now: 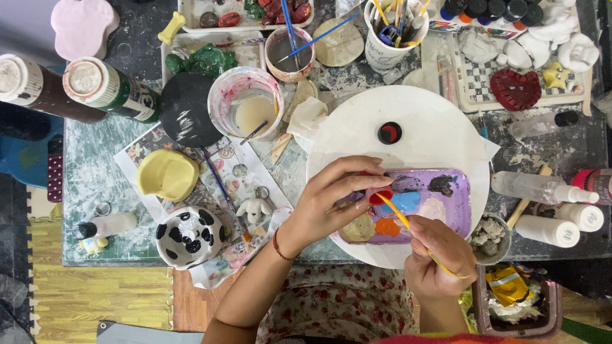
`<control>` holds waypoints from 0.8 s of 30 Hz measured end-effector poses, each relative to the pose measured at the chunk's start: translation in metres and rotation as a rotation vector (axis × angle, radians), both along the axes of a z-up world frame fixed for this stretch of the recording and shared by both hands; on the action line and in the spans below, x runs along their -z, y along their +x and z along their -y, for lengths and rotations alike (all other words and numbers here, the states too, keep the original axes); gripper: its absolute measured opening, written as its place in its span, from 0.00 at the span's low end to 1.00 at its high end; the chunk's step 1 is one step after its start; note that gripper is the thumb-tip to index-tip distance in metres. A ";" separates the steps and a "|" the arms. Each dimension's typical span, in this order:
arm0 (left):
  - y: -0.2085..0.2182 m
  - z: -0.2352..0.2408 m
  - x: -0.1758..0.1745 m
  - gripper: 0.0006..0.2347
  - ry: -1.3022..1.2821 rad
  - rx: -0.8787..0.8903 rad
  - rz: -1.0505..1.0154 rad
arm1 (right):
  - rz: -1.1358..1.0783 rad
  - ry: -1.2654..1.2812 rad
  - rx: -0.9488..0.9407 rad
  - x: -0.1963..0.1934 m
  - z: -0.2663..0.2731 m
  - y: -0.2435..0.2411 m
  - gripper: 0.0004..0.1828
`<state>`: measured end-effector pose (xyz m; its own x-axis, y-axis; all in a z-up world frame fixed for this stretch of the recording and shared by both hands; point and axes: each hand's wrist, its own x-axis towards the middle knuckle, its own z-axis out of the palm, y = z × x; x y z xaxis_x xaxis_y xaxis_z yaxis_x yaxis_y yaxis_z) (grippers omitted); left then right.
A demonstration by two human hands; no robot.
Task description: The person opens a red paint bottle and pours paint onto a palette. They then use a brush to paint a small figurine and later scrape dried paint from the palette with their fingers.
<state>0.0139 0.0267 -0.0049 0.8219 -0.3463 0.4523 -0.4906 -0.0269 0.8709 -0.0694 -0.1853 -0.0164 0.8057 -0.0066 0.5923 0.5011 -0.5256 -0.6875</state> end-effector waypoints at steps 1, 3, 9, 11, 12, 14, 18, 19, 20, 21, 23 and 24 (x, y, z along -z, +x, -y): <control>0.000 0.000 0.000 0.24 0.002 0.000 0.000 | 0.018 -0.001 -0.007 0.000 0.000 0.000 0.14; 0.000 0.000 0.000 0.24 0.003 0.003 -0.008 | 0.056 -0.004 -0.023 0.000 -0.001 0.003 0.12; 0.000 0.000 0.001 0.24 0.006 0.003 -0.006 | 0.099 -0.052 0.007 -0.003 -0.006 0.004 0.07; 0.000 0.000 0.001 0.24 0.012 0.002 -0.005 | 0.054 0.027 0.029 -0.003 -0.010 0.002 0.09; 0.000 0.000 0.001 0.23 0.013 0.000 -0.004 | 0.032 0.068 0.040 -0.002 -0.011 0.001 0.10; 0.000 0.000 0.001 0.23 0.016 -0.004 0.000 | 0.004 0.136 0.059 -0.001 -0.011 0.000 0.10; 0.000 0.001 0.002 0.23 0.015 -0.014 0.014 | -0.069 0.304 0.150 0.005 -0.009 0.003 0.11; 0.001 0.002 0.002 0.23 0.013 -0.016 0.019 | -0.081 0.361 0.158 0.006 -0.007 0.004 0.11; 0.001 0.002 0.002 0.23 0.012 -0.020 0.020 | -0.093 0.417 0.166 0.007 -0.004 0.004 0.11; 0.001 0.001 0.002 0.23 0.012 -0.023 0.022 | -0.105 0.474 0.174 0.008 -0.001 0.005 0.11; 0.001 0.002 0.002 0.22 0.003 -0.035 0.028 | -0.070 0.575 0.160 0.009 0.007 -0.001 0.11; 0.003 0.003 0.003 0.22 -0.004 -0.042 0.032 | -0.056 0.586 0.195 0.008 0.011 -0.005 0.11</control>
<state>0.0166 0.0241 -0.0075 0.8205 -0.3100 0.4802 -0.5170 -0.0442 0.8548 -0.0741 -0.1967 -0.0247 0.7866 -0.4683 0.4024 0.3886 -0.1311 -0.9120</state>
